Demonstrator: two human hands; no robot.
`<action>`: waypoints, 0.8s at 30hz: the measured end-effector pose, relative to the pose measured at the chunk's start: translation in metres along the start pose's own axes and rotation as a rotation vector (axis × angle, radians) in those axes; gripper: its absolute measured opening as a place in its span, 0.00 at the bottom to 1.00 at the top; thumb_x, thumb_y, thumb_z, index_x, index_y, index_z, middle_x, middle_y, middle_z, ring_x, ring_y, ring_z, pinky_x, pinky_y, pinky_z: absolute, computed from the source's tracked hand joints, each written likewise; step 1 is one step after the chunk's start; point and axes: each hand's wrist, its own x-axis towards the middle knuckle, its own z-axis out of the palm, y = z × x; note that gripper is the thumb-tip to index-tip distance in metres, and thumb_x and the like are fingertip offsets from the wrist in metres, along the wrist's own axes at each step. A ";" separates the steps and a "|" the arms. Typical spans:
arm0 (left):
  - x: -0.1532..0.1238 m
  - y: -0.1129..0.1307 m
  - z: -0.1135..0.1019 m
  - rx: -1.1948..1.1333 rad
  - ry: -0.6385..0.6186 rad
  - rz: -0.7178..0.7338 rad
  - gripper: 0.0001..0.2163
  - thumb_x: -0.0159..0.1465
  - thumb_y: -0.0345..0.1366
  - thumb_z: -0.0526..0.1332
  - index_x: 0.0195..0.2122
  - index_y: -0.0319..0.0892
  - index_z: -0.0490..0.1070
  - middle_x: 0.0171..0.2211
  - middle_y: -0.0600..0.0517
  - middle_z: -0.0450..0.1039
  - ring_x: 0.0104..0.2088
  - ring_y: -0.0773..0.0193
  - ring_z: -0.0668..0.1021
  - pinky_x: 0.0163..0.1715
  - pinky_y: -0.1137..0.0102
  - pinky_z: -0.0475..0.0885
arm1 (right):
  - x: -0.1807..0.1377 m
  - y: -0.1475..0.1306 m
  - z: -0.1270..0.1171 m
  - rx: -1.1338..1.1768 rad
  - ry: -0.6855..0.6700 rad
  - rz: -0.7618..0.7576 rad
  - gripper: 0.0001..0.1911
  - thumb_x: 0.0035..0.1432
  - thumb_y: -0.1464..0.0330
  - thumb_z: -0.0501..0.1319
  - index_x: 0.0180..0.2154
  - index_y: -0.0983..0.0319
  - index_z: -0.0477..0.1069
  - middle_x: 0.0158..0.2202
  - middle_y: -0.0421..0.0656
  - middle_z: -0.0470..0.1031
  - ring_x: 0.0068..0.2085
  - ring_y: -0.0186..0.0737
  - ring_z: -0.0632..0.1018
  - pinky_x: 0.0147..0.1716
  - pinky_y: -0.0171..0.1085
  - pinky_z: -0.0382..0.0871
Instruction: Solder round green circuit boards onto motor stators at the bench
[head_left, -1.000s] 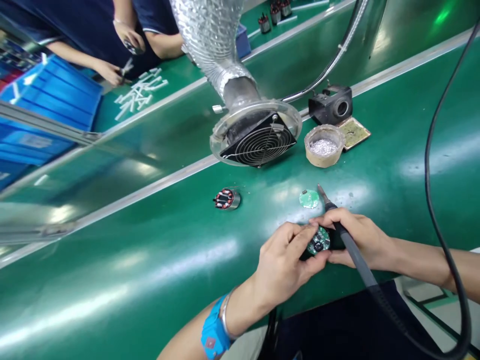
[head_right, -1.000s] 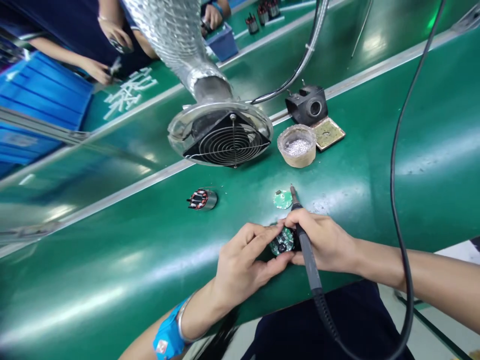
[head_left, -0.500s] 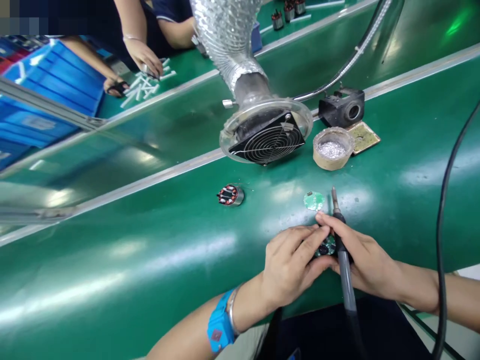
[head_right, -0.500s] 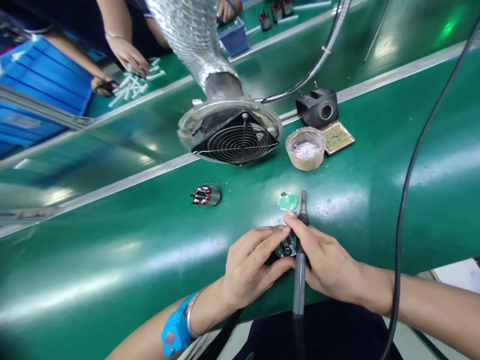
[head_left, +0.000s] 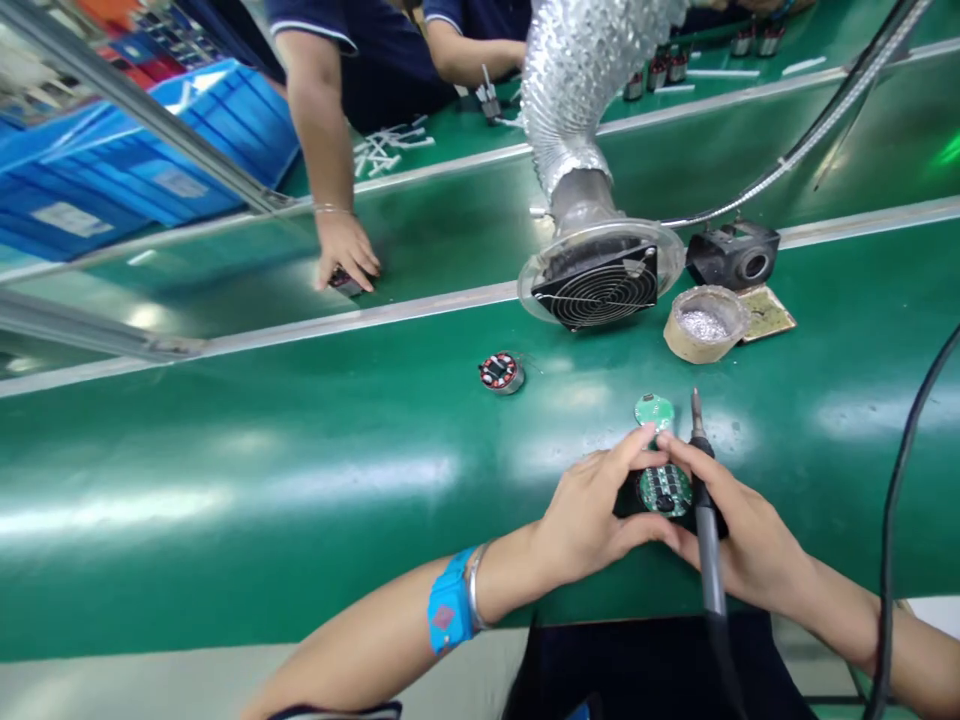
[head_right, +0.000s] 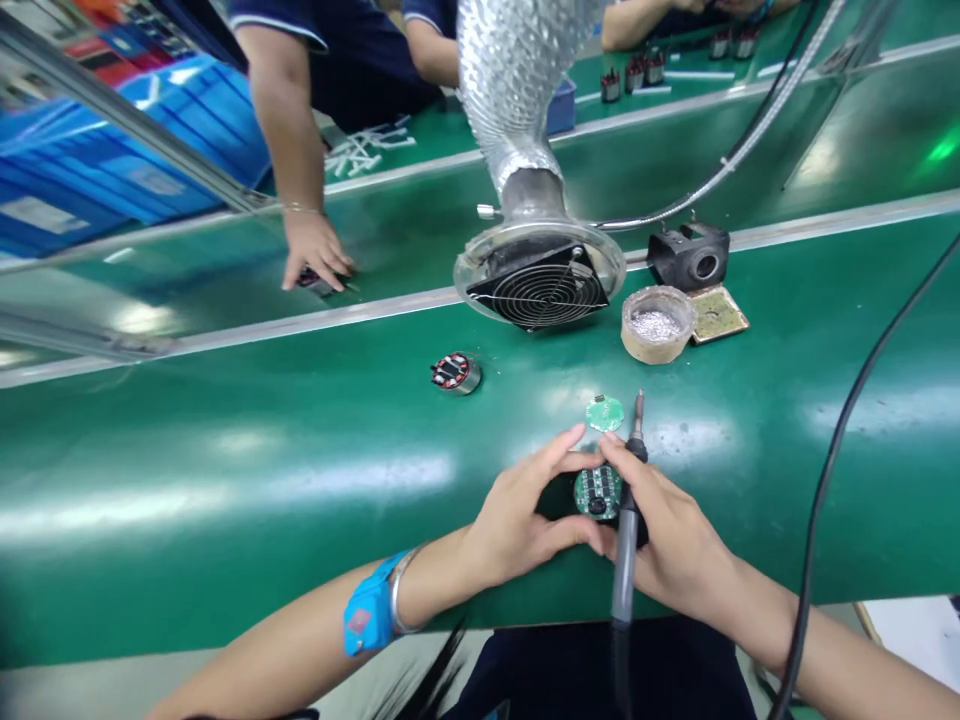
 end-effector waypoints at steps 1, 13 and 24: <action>-0.001 -0.001 -0.003 -0.071 -0.025 -0.042 0.40 0.56 0.50 0.68 0.65 0.42 0.55 0.51 0.42 0.75 0.50 0.55 0.79 0.51 0.60 0.76 | 0.000 0.000 -0.001 -0.021 0.022 0.019 0.37 0.61 0.66 0.63 0.66 0.63 0.50 0.60 0.54 0.67 0.57 0.48 0.74 0.55 0.44 0.73; 0.003 -0.001 -0.007 -0.372 0.039 -0.513 0.04 0.59 0.30 0.67 0.35 0.40 0.81 0.31 0.49 0.79 0.27 0.67 0.79 0.27 0.73 0.75 | -0.003 0.003 -0.005 -0.116 0.032 0.049 0.30 0.58 0.66 0.66 0.60 0.58 0.60 0.53 0.46 0.75 0.47 0.46 0.80 0.45 0.40 0.78; -0.025 0.016 0.009 -0.044 0.157 -0.174 0.17 0.63 0.25 0.56 0.52 0.39 0.73 0.41 0.43 0.77 0.39 0.62 0.80 0.38 0.68 0.80 | -0.005 0.000 0.000 -0.104 0.068 0.036 0.28 0.60 0.67 0.64 0.61 0.57 0.61 0.50 0.46 0.76 0.39 0.44 0.81 0.40 0.40 0.79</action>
